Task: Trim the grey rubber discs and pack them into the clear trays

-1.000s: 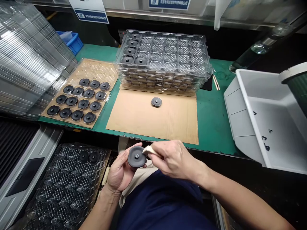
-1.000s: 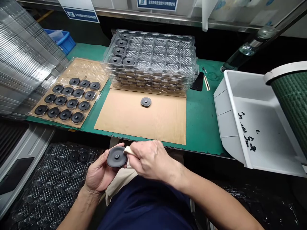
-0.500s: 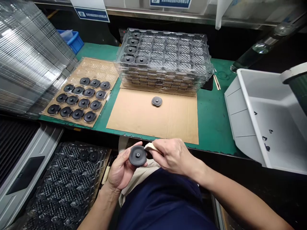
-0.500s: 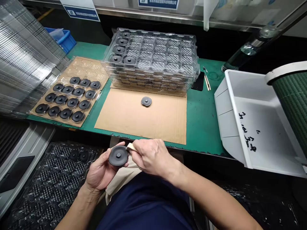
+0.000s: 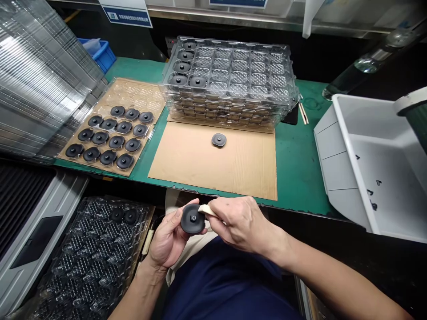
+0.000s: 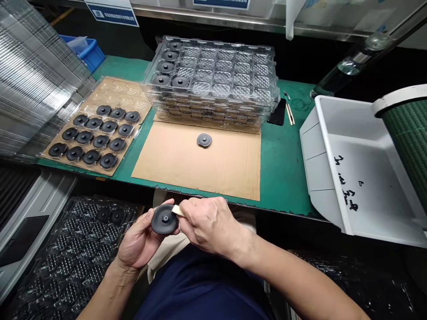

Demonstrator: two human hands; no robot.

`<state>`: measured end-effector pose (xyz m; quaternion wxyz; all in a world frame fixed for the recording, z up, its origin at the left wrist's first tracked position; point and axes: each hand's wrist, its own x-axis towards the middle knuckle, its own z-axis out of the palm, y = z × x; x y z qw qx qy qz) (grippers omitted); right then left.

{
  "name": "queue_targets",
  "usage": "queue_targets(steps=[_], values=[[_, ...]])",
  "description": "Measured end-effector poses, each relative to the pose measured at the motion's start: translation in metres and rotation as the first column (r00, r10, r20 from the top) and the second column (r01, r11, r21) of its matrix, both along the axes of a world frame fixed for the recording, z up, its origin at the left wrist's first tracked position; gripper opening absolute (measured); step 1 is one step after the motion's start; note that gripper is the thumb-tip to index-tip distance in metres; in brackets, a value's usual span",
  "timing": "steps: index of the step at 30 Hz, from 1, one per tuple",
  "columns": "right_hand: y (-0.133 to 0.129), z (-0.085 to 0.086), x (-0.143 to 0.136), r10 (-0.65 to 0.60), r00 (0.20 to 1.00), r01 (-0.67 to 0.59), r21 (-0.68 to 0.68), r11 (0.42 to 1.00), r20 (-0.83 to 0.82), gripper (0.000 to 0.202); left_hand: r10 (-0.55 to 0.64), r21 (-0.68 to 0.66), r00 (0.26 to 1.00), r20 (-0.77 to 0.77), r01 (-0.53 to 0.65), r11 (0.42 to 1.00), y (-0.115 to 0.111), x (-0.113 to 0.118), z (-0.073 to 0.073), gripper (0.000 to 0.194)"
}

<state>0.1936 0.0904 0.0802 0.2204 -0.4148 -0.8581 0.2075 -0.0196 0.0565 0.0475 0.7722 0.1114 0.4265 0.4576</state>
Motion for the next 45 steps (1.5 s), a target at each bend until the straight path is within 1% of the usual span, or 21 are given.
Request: queue_targets(steps=[4,9,12,14,17,18,19,20,21,22,23,24,25,27,28,31,33,35,38,41,45], values=[[0.001,0.003,-0.002,0.077,0.996,-0.079,0.022,0.997,0.054,0.022,-0.069,-0.018,0.997,0.021,0.07,0.997,0.001,0.001,0.0,0.042],[0.007,0.011,-0.001,0.178,0.963,-0.182,0.005,0.983,0.203,0.018,-0.115,-0.049,0.988,0.104,0.12,0.992,0.001,0.001,-0.005,0.028],[0.014,0.017,-0.001,0.237,0.933,-0.243,-0.013,0.97,0.27,0.009,-0.154,-0.073,0.978,0.14,0.165,0.984,-0.001,0.001,-0.009,0.03],[0.019,0.022,-0.003,0.296,0.908,-0.31,0.001,0.951,0.298,0.004,-0.179,-0.088,0.972,0.155,0.194,0.977,-0.002,0.001,-0.01,0.034],[0.025,0.024,-0.007,0.397,0.864,-0.441,0.084,0.894,0.31,0.019,-0.206,-0.084,0.96,0.192,0.225,0.971,-0.003,0.001,-0.012,0.035],[0.026,0.023,-0.009,0.405,0.863,-0.453,0.108,0.885,0.3,0.022,-0.194,-0.069,0.96,0.2,0.211,0.975,-0.002,0.0,-0.012,0.034],[0.026,0.021,-0.01,0.386,0.879,-0.431,0.12,0.894,0.281,0.019,-0.161,-0.05,0.966,0.202,0.175,0.983,-0.002,-0.001,-0.012,0.033],[0.024,0.019,-0.011,0.331,0.91,-0.368,0.117,0.922,0.25,0.013,-0.109,-0.027,0.975,0.194,0.117,0.993,0.0,-0.002,-0.011,0.031],[0.022,0.015,-0.012,0.249,0.946,-0.273,0.097,0.957,0.206,0.006,-0.042,0.001,0.984,0.175,0.043,0.999,0.001,-0.003,-0.01,0.032],[0.019,0.012,-0.012,0.161,0.975,-0.171,0.055,0.984,0.155,0.012,0.025,0.038,0.989,0.148,-0.031,0.999,0.002,-0.004,-0.01,0.035],[0.016,0.009,-0.014,0.085,0.991,-0.085,-0.001,0.996,0.101,0.02,0.079,0.081,0.99,0.114,-0.088,0.993,0.003,-0.004,-0.009,0.041],[0.012,0.007,-0.016,0.028,0.998,-0.025,-0.063,0.998,0.048,0.025,0.117,0.128,0.99,0.072,-0.126,0.984,0.004,-0.004,-0.008,0.048],[0.008,0.006,-0.018,-0.003,1.0,0.002,-0.121,0.993,-0.002,0.028,0.145,0.177,0.989,0.027,-0.148,0.973,0.004,-0.003,-0.008,0.054],[0.002,0.009,-0.025,-0.022,0.995,0.003,-0.185,0.983,-0.097,0.029,0.185,0.267,0.981,-0.059,-0.163,0.95,0.003,0.001,-0.006,0.059],[0.0,0.012,-0.03,-0.037,0.991,0.012,-0.186,0.983,-0.131,0.028,0.207,0.303,0.974,-0.097,-0.169,0.938,0.003,0.004,-0.004,0.06],[-0.001,0.023,-0.039,-0.073,0.98,0.049,-0.133,0.99,-0.187,0.025,0.293,0.385,0.94,-0.172,-0.21,0.899,0.002,0.009,0.003,0.057],[-0.001,0.028,-0.041,-0.077,0.975,0.054,-0.117,0.992,-0.208,0.025,0.351,0.419,0.915,-0.199,-0.244,0.875,0.002,0.011,0.009,0.056],[-0.001,0.028,-0.039,-0.07,0.972,0.043,-0.121,0.992,-0.224,0.025,0.392,0.441,0.894,-0.215,-0.269,0.856,0.003,0.01,0.015,0.055],[-0.001,0.021,-0.033,-0.078,0.975,0.05,-0.136,0.989,-0.209,0.027,0.43,0.451,0.873,-0.229,-0.296,0.842,0.003,0.007,0.02,0.053],[0.002,0.014,-0.028,-0.079,0.983,0.056,-0.135,0.989,-0.169,0.028,0.431,0.457,0.874,-0.222,-0.297,0.838,0.002,0.004,0.018,0.052],[0.007,0.012,-0.023,-0.078,0.992,0.072,-0.067,0.995,-0.094,0.026,0.352,0.411,0.918,-0.182,-0.254,0.876,-0.002,-0.001,0.013,0.051]])
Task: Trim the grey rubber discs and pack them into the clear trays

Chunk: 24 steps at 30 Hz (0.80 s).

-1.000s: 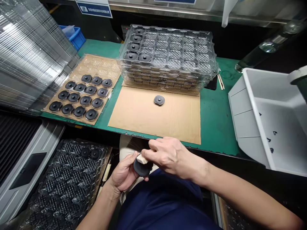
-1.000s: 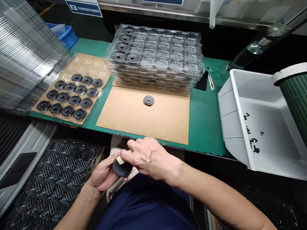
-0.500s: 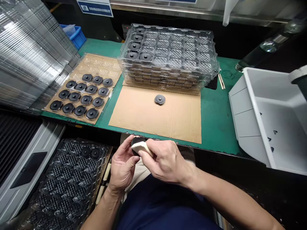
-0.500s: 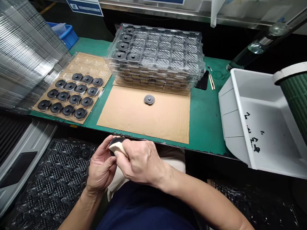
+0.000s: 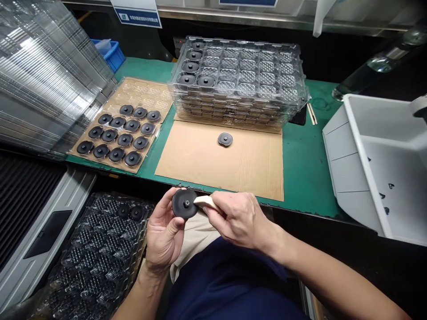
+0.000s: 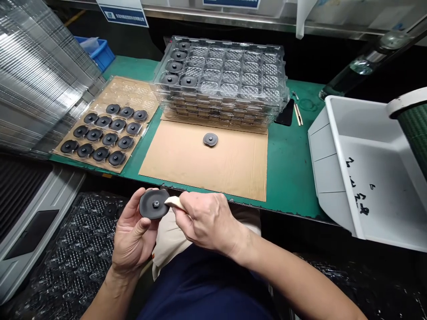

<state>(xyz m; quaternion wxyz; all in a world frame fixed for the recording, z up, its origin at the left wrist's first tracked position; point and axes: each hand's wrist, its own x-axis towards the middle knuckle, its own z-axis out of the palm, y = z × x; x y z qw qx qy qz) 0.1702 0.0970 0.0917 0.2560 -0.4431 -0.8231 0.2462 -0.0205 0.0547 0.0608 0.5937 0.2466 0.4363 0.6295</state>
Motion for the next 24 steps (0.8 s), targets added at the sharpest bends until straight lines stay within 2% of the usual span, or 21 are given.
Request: queue_targets(steps=[6,11,13,17,22,24], values=[[0.003,0.004,0.008,0.026,0.997,-0.032,0.069,0.997,0.079,0.025,-0.147,-0.107,0.981,0.128,0.161,0.981,-0.006,-0.007,-0.006,0.054],[0.006,0.012,0.008,0.135,0.98,-0.158,0.156,0.975,0.143,0.026,-0.267,-0.149,0.938,0.22,0.303,0.941,-0.011,-0.01,-0.012,0.053],[0.009,0.015,0.007,0.178,0.968,-0.208,0.171,0.963,0.176,0.024,-0.28,-0.157,0.929,0.24,0.322,0.934,-0.011,-0.01,-0.013,0.053],[0.012,0.016,0.008,0.142,0.978,-0.161,0.119,0.98,0.155,0.022,-0.215,-0.151,0.957,0.194,0.246,0.957,-0.011,-0.005,-0.009,0.055],[0.0,0.019,0.011,0.041,0.998,-0.043,-0.038,0.998,-0.047,0.01,-0.078,-0.04,0.995,0.068,0.081,0.996,-0.007,0.001,0.0,0.056],[-0.008,0.023,0.008,0.022,0.994,-0.03,-0.074,0.997,-0.103,0.014,-0.058,-0.012,0.998,0.018,0.058,0.998,-0.006,0.004,0.003,0.056]])
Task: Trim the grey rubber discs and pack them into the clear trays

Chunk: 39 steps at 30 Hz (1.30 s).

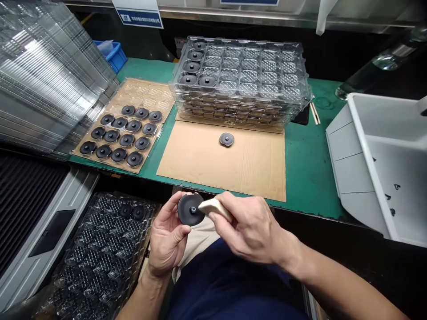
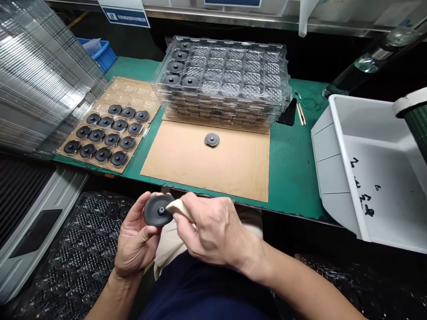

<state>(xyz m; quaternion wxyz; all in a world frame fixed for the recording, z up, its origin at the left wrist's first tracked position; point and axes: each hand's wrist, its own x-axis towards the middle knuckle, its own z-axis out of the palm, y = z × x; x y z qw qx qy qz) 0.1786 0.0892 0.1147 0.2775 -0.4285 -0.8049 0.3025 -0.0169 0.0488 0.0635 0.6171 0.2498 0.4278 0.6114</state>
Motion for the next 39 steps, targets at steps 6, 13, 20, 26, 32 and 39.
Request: queue_targets(steps=[6,13,20,26,32,39], values=[[-0.013,0.009,-0.014,0.061,0.996,-0.062,-0.005,0.998,-0.058,0.02,0.075,0.037,0.981,-0.176,-0.069,0.997,-0.002,0.007,0.008,0.056],[-0.01,0.005,-0.012,-0.009,1.0,0.008,-0.032,0.999,-0.016,0.021,0.155,0.116,0.956,-0.25,-0.13,0.985,-0.006,0.004,0.008,0.055],[-0.009,0.007,-0.011,-0.036,0.999,0.035,-0.068,0.997,-0.016,0.024,0.144,0.176,0.949,-0.28,-0.097,0.98,-0.005,0.003,0.006,0.055],[-0.005,0.006,-0.011,0.011,0.999,-0.02,-0.191,0.981,-0.051,0.026,0.141,0.219,0.939,-0.314,-0.073,0.973,-0.004,0.004,0.004,0.054],[-0.001,0.007,-0.01,0.006,0.997,-0.026,-0.242,0.97,-0.08,0.028,0.161,0.281,0.931,-0.327,-0.066,0.957,-0.001,0.002,-0.003,0.056],[0.003,0.007,-0.009,0.017,0.992,-0.058,-0.339,0.939,-0.122,0.029,0.125,0.409,0.917,-0.378,0.045,0.911,0.0,-0.001,-0.013,0.063]])
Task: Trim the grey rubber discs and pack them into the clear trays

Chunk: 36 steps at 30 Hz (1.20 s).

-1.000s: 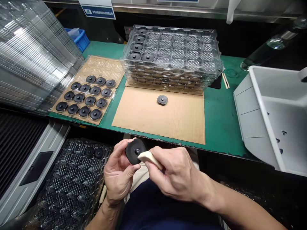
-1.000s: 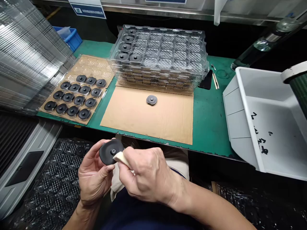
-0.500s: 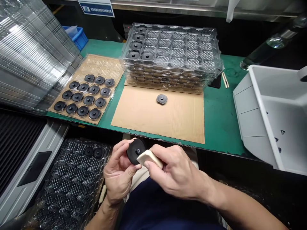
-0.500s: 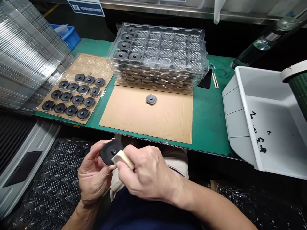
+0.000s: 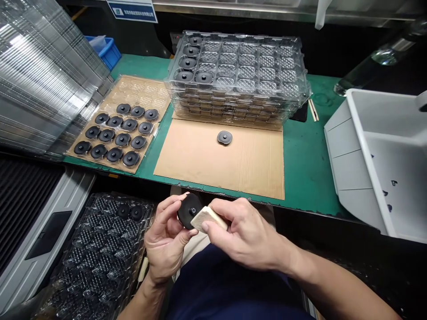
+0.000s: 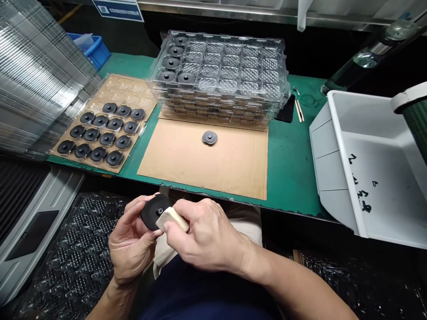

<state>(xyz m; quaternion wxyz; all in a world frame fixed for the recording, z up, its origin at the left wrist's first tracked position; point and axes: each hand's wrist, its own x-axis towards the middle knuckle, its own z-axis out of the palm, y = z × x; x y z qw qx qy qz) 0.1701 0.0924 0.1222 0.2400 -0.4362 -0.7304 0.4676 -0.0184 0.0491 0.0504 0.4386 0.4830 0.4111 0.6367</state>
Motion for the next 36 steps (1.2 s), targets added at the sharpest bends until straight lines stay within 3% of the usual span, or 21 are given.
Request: queue_targets(steps=[4,9,12,14,16,19,23,26,28,30,33,35,36], values=[[-0.001,-0.002,0.0,-0.055,0.997,0.05,0.101,0.994,0.055,0.027,-0.001,0.001,1.0,0.001,0.001,1.0,0.0,0.001,0.0,0.065],[-0.001,-0.007,0.0,-0.013,0.999,0.006,0.135,0.991,0.047,0.026,0.018,-0.027,0.999,0.038,-0.017,0.999,0.0,0.001,0.001,0.061],[-0.002,-0.01,0.001,-0.106,0.987,0.077,0.221,0.972,0.12,0.026,0.031,-0.079,0.995,0.093,-0.024,0.997,0.0,0.001,0.003,0.06],[-0.003,-0.009,0.002,-0.057,0.994,0.035,0.212,0.977,0.094,0.026,0.05,-0.139,0.988,0.144,-0.03,0.99,0.0,0.001,0.005,0.057],[-0.003,-0.008,0.004,0.01,0.999,-0.021,0.199,0.98,0.054,0.026,0.049,-0.203,0.976,0.21,-0.006,0.979,0.0,0.001,0.008,0.056],[0.004,-0.014,0.008,-0.058,0.992,0.023,0.287,0.958,0.114,0.024,0.001,-0.292,0.946,0.325,0.1,0.951,0.0,0.001,0.01,0.055],[0.03,-0.049,0.022,-0.268,0.905,0.089,0.468,0.879,0.331,0.028,-0.018,-0.408,0.872,0.489,0.247,0.879,-0.002,0.002,0.014,0.058],[0.051,-0.086,0.046,-0.439,0.748,0.146,0.522,0.84,0.498,0.025,-0.026,-0.428,0.82,0.572,0.326,0.843,-0.005,0.003,0.018,0.059],[0.058,-0.105,0.063,-0.49,0.661,0.166,0.526,0.834,0.568,0.027,-0.041,-0.422,0.791,0.611,0.369,0.828,-0.007,0.003,0.018,0.058],[0.057,-0.114,0.075,-0.508,0.641,0.175,0.535,0.827,0.575,0.034,-0.05,-0.416,0.771,0.635,0.396,0.819,-0.009,0.003,0.016,0.057],[0.037,-0.105,0.075,-0.502,0.767,0.31,0.455,0.835,0.4,0.032,-0.07,-0.402,0.759,0.647,0.417,0.815,-0.008,0.006,0.012,0.056],[0.017,-0.084,0.063,-0.412,0.9,0.383,0.192,0.904,0.145,0.031,-0.091,-0.387,0.761,0.643,0.425,0.819,-0.007,0.011,0.013,0.054],[0.007,-0.07,0.056,-0.33,0.944,0.33,0.005,0.944,0.007,0.036,-0.104,-0.375,0.764,0.637,0.424,0.824,-0.007,0.015,0.017,0.053]])
